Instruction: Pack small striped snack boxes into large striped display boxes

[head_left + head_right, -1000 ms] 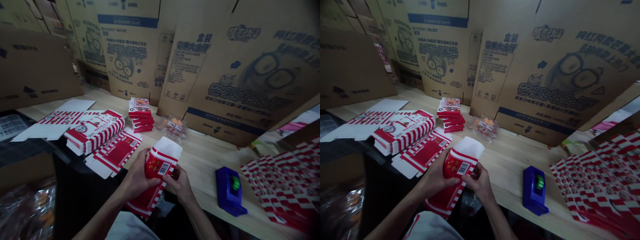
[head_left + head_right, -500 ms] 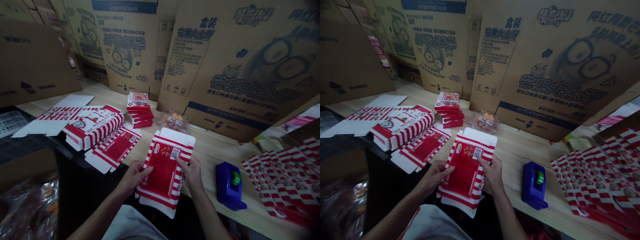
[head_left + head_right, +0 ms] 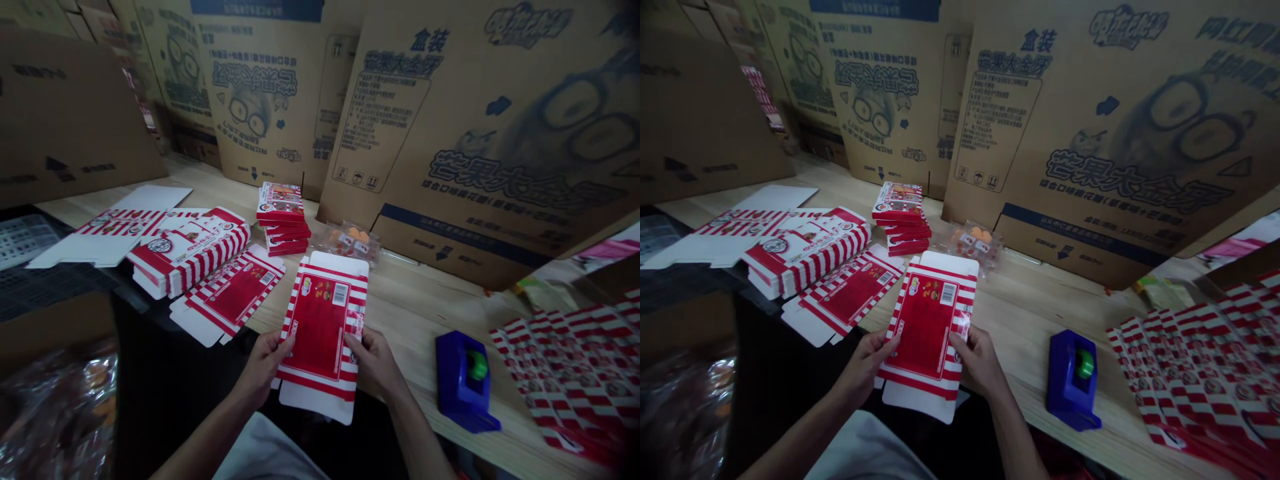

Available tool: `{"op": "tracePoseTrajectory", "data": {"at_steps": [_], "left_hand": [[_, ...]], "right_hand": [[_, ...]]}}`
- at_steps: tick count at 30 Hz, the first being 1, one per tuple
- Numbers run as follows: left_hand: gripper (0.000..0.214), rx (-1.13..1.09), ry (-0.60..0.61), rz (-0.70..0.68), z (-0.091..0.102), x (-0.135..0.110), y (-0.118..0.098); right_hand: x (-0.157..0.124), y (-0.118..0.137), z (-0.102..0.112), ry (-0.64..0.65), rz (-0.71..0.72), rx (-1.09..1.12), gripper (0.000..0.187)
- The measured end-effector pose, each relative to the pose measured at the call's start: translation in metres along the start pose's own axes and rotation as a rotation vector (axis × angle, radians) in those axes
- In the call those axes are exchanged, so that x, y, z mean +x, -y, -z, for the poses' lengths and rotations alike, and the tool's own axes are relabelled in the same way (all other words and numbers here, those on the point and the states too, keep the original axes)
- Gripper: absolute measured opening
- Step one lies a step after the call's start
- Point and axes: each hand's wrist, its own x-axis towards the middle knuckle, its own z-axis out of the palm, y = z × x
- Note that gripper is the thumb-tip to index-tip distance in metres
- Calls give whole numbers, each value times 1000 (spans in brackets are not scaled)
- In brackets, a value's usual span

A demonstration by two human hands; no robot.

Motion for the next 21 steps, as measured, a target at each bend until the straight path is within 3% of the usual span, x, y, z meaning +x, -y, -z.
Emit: {"op": "tracePoseTrajectory", "data": {"at_steps": [3,9,15,21], "left_hand": [[38,53,69,62,2,4,-8],[41,7,15,-64,0,20,-28],[41,199,75,-69,-4,7,-10],[68,366,98,-96,20,14,30]], "right_hand": [[-12,-11,6,1,-51,8,31],[-32,-27,7,109,-122,-77,33],[-30,-28,15,-268,175,-113,38],[-34,-64,24,-349,282,-61,52]]}}
